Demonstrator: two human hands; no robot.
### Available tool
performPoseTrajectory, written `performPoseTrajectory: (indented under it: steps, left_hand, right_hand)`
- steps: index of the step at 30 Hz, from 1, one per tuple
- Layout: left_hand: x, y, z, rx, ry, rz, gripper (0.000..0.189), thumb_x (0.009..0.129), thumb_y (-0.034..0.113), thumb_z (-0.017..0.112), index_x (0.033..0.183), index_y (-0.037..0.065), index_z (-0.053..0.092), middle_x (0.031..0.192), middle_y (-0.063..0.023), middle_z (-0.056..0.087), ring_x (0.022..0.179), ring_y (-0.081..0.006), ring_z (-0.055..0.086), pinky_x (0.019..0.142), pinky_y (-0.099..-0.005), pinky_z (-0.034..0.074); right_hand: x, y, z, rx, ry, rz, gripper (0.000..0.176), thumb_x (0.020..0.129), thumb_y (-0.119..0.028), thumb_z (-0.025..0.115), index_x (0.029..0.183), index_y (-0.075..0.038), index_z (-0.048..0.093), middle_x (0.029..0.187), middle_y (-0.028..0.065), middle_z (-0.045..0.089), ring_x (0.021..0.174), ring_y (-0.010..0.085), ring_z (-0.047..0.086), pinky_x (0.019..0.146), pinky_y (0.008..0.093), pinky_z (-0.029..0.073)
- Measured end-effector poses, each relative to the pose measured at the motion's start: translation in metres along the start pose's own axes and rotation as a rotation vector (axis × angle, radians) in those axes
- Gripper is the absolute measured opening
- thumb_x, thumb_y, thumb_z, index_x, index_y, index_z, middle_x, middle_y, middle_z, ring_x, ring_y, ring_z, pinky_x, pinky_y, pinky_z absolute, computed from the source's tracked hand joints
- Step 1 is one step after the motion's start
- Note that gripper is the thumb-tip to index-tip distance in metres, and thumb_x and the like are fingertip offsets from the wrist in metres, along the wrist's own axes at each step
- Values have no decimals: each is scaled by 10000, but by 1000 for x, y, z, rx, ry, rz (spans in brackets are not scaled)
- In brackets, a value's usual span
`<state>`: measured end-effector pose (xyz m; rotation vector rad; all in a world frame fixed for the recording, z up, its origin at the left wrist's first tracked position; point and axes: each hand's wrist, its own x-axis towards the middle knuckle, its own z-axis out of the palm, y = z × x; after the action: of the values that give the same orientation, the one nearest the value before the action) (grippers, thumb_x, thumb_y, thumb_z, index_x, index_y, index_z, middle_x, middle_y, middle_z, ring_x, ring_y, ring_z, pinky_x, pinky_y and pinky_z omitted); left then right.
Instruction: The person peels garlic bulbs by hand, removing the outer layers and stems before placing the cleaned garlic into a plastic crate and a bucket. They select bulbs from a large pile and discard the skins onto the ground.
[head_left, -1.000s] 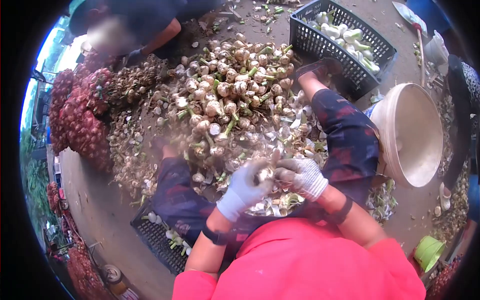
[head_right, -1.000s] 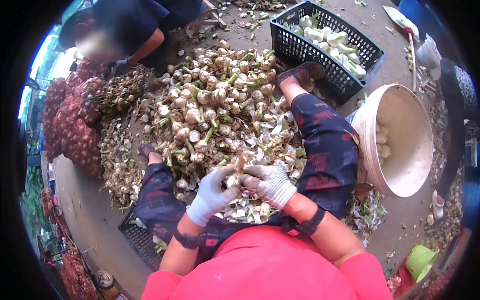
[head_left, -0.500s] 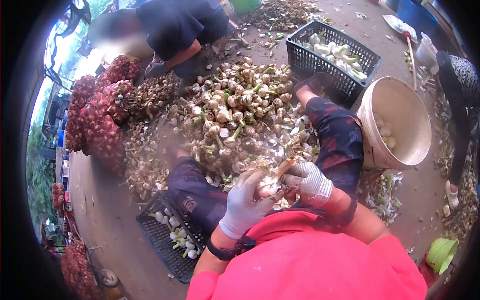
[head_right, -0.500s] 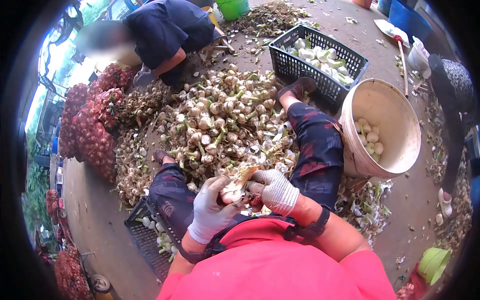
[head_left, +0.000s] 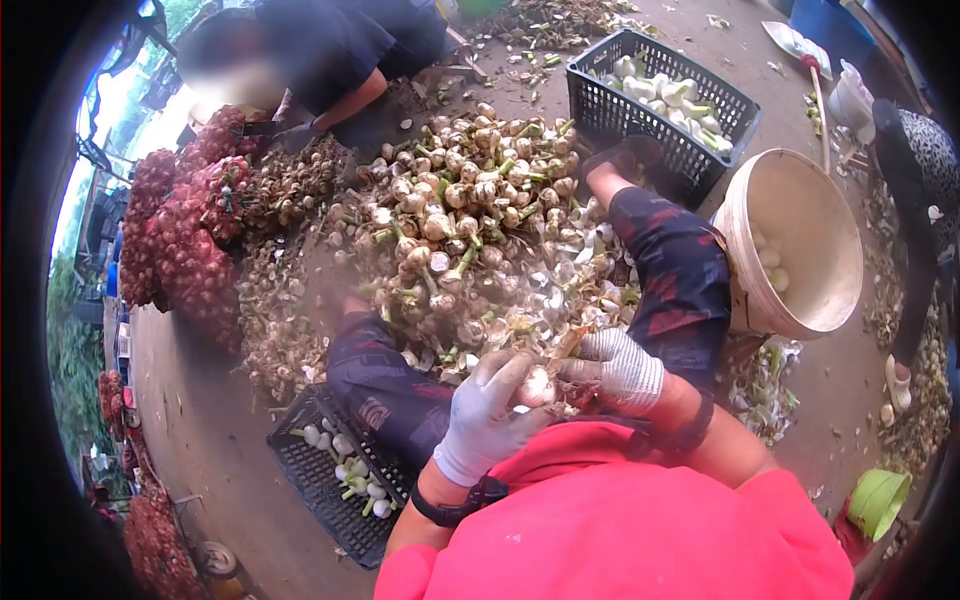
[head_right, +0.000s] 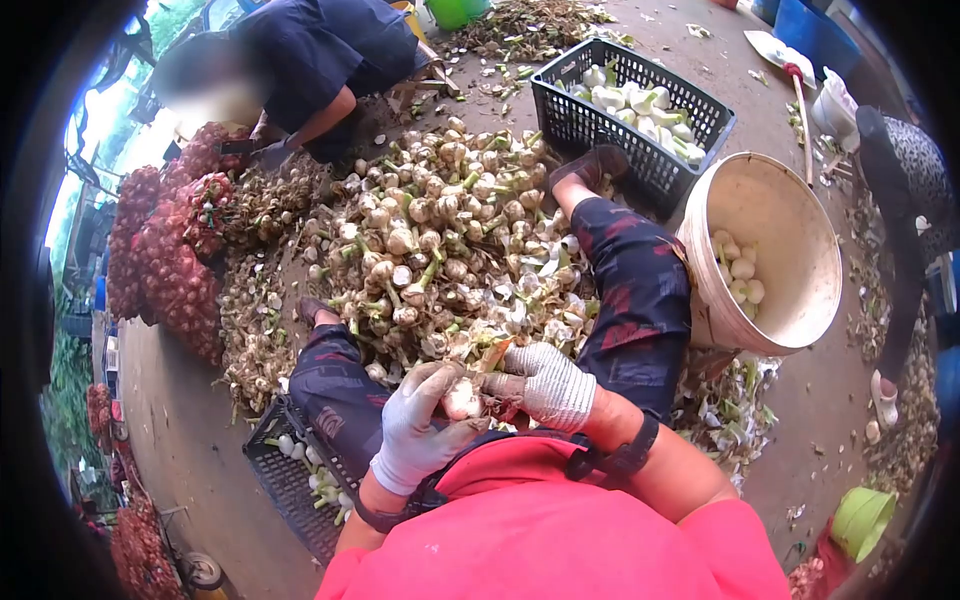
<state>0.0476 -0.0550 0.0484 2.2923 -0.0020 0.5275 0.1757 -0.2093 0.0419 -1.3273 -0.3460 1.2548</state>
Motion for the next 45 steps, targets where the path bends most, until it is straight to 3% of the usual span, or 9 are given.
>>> performPoseTrajectory:
  steps: [11, 21, 24, 26, 27, 31, 37, 43, 45]
  left_hand:
    - [13, -2, -4, 12, 5, 14, 513, 557, 84, 781, 1033, 36, 597, 908, -147, 578, 709, -265, 605, 595, -316, 495]
    - [24, -1, 4, 431, -119, 244, 461, 534, 154, 772, 966, 113, 616, 810, -94, 543, 616, -247, 570, 506, -340, 454]
    - [17, -25, 16, 153, -59, 94, 372, 707, 250, 721, 1015, 75, 606, 823, -61, 557, 656, -197, 592, 545, -288, 461]
    - [5, -35, 21, -1366, -80, -906, 440, 763, 307, 715, 1079, 29, 585, 899, -32, 596, 687, -154, 601, 584, -279, 480]
    - [4, -23, 34, -1669, 129, -833, 415, 830, 261, 669, 1125, -9, 557, 931, -19, 592, 736, -117, 597, 631, -261, 497]
    - [7, -27, 32, -893, 177, -555, 335, 805, 64, 673, 1122, 40, 569, 879, -52, 578, 809, -130, 604, 650, -224, 498]
    - [21, -22, 11, 203, -128, 95, 527, 532, 175, 806, 1022, 114, 622, 871, -98, 548, 713, -272, 589, 590, -345, 488]
    - [26, -19, 11, 239, -233, 89, 489, 570, 165, 769, 1026, 87, 609, 843, -103, 558, 704, -273, 597, 574, -339, 483]
    - [23, -28, 16, -18, -144, -76, 444, 625, 164, 739, 1036, 65, 603, 819, -103, 583, 662, -250, 601, 544, -311, 476]
  right_hand:
    - [2, -6, -5, 142, -126, 117, 236, 902, -183, 542, 1055, -16, 609, 738, 31, 603, 615, 99, 557, 526, 250, 462]
    - [21, 21, 0, -711, 225, -132, 201, 805, -159, 551, 836, 19, 640, 610, 72, 602, 552, 158, 593, 527, 341, 480]
    - [18, 16, 0, -281, 149, -119, 186, 821, -133, 518, 846, 17, 626, 647, 73, 611, 543, 159, 593, 509, 323, 484]
    - [14, 18, -7, 171, 66, 73, 174, 825, -107, 505, 911, 9, 602, 672, 67, 610, 548, 134, 582, 478, 274, 470]
    - [14, 15, -11, 128, -5, 43, 176, 831, -107, 511, 942, 8, 587, 687, 64, 609, 551, 111, 567, 470, 246, 458]
    - [19, -1, -15, 316, -6, 152, 176, 845, -132, 535, 947, 7, 571, 696, 58, 608, 527, 70, 507, 448, 217, 427]
    - [24, 8, -14, 24, -25, 146, 166, 823, -142, 559, 763, 3, 612, 620, 58, 589, 489, 107, 522, 445, 245, 429]
    - [29, 22, -6, -498, 160, -21, 148, 735, -134, 575, 665, -5, 599, 544, 64, 565, 456, 160, 543, 442, 317, 443]
    - [28, 28, -6, -289, 153, 41, 154, 741, -136, 572, 661, -5, 592, 542, 60, 560, 446, 151, 531, 422, 304, 427]
